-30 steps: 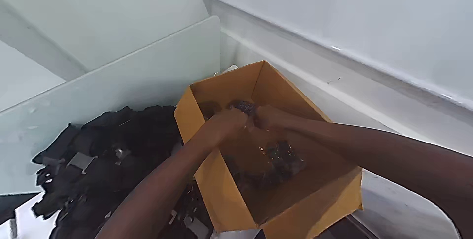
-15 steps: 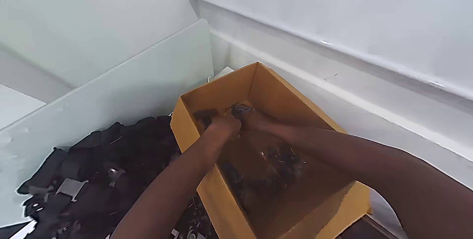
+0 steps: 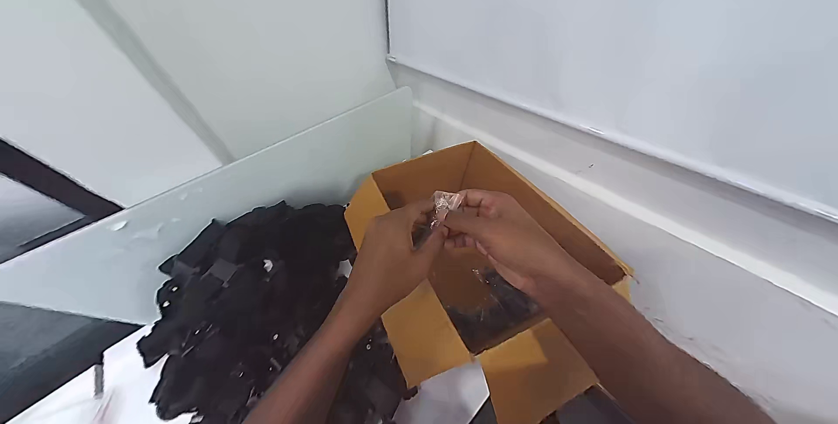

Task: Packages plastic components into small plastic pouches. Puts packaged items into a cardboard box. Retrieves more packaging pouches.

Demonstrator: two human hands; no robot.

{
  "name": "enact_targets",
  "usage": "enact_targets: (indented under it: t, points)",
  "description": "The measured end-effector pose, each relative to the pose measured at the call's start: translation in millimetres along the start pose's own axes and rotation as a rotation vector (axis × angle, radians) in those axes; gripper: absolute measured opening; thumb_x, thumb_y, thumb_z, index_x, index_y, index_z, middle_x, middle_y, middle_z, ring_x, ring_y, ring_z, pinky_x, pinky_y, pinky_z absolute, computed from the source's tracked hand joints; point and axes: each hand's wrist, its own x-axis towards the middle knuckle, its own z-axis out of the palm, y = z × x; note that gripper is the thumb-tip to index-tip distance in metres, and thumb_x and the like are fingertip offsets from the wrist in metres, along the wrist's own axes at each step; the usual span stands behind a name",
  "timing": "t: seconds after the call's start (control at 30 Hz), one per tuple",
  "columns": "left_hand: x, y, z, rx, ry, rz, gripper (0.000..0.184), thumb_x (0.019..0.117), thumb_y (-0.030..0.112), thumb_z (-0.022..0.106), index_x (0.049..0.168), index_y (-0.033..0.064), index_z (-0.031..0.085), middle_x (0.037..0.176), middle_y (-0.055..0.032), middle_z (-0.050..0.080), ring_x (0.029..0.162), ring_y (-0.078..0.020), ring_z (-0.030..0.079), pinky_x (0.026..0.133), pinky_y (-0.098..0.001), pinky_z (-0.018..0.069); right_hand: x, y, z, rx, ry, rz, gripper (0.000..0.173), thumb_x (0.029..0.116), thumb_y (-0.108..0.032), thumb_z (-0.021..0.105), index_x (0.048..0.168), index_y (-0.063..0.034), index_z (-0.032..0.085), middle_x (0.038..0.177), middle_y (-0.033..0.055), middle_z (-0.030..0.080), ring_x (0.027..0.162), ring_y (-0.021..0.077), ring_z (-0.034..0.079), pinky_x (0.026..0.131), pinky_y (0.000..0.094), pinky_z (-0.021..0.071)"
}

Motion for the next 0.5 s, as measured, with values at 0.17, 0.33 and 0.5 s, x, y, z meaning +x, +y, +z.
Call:
enact_targets:
  t: [0.17,0.33,0.5]
  points:
    - [-86.4,19.4,-43.2,-0.004,0.251,0.063,0.021,0.1034,0.015,0.054,0.109,0.0066,0.073,0.080,0.0050,0.070,0.067,0.0020,0.065,0.062,-0.0159,0.0563,-58.5,9.5,65.3,0.086,-0.064,-0.197,0.015,0.0987,-0.006,0.063,0.110,0.0010,0.069,0.092,0.0111,0.074,0.079,0.0177,0.072,0.075,0.0311,0.0627]
    - [-175.0,10.5,-81.8,-0.144,0.296,-0.146,0.018,0.1041,0.016,0.056,0.104,0.0054,0.071,0.083,0.0032,0.073,0.070,-0.0038,0.071,0.064,-0.0208,0.0626,-84.9,54.2,128.0,-0.059,-0.173,-0.353,0.017,0.0951,-0.013,0.069,0.109,-0.0036,0.071,0.088,0.0019,0.072,0.071,0.0096,0.069,0.062,0.0234,0.0599]
    - [-241.7,-13.5,-92.0,-0.143,0.380,-0.334,0.013,0.0991,0.019,0.064,0.099,0.0085,0.072,0.077,0.0063,0.070,0.064,0.0007,0.064,0.059,-0.0167,0.0544,-90.1,91.1,174.2,-0.001,-0.375,-0.193,0.014,0.0953,-0.018,0.071,0.102,-0.0060,0.074,0.084,0.0005,0.072,0.070,0.0072,0.067,0.063,0.0214,0.0578]
